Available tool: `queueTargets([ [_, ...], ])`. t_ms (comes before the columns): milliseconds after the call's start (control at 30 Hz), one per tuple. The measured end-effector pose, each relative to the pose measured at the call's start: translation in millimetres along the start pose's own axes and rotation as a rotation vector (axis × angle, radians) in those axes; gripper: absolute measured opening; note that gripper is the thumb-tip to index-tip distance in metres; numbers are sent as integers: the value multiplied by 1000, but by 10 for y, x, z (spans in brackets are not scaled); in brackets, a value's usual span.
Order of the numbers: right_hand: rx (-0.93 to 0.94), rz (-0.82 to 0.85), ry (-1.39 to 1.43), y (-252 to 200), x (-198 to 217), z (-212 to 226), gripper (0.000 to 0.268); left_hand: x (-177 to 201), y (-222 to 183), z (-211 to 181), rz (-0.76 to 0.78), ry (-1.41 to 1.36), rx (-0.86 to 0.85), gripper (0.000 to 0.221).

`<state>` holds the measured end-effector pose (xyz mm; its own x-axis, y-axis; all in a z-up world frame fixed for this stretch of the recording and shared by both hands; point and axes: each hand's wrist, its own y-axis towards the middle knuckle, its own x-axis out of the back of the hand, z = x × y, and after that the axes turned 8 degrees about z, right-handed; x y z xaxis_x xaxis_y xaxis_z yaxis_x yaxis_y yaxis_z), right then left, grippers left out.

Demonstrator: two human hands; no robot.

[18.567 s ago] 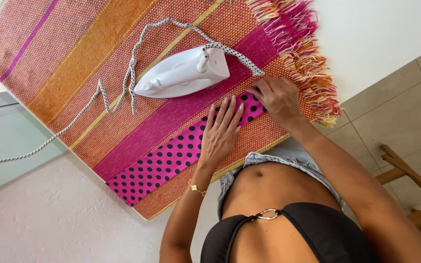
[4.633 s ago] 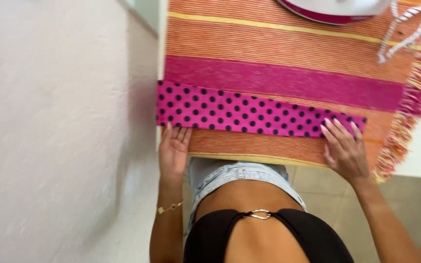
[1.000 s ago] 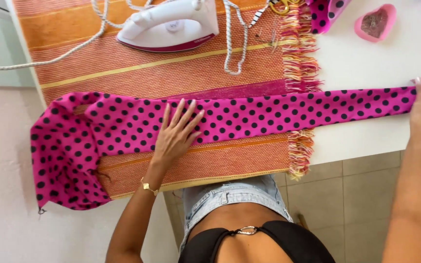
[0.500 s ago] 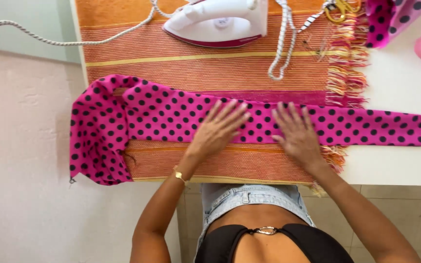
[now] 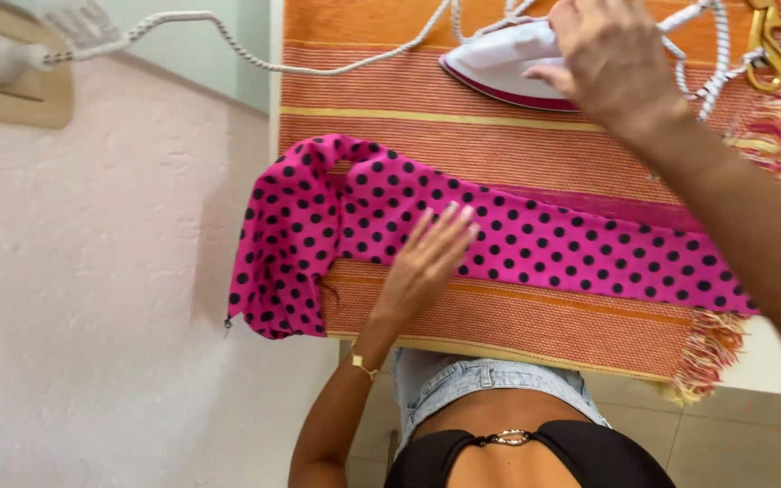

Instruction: Ironing and folding a pink polka-dot fabric strip on a colorful mat to prepare it for garment assembly.

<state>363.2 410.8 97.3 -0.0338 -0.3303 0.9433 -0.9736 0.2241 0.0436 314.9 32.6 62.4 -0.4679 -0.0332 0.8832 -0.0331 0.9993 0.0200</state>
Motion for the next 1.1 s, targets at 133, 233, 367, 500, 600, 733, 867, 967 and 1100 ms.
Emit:
queueTargets([
  [133,-100,686,452,387,181,-275,67,715,74,459,-236,89,228,56],
  [233,-124,834,827,426,285,-378,44,643,250,1256,-98,215,381,35],
  [367,38,835,577,55,518,-397,32,870,545,1792,208,166,473,50],
  [500,-108,1124,470,-982,931,164,57,1039,584,2059,485,-90,562,38],
  [600,-68,1087,575,-1538,833,672,53,1000,527,2179,458,-274,510,24],
  [733,-78,971,782,-1589,690,1066,44,1148,515,2034,340,-423,417,21],
  [867,-216,884,854,-1195,706,1391,51,915,499,2031,184,-348,344,17],
  [967,-251,804,870,-858,676,1582,58,660,624,1979,181,214,489,31],
  [1100,-192,851,914,-481,870,1785,61,832,793,1597,157,459,510,23],
])
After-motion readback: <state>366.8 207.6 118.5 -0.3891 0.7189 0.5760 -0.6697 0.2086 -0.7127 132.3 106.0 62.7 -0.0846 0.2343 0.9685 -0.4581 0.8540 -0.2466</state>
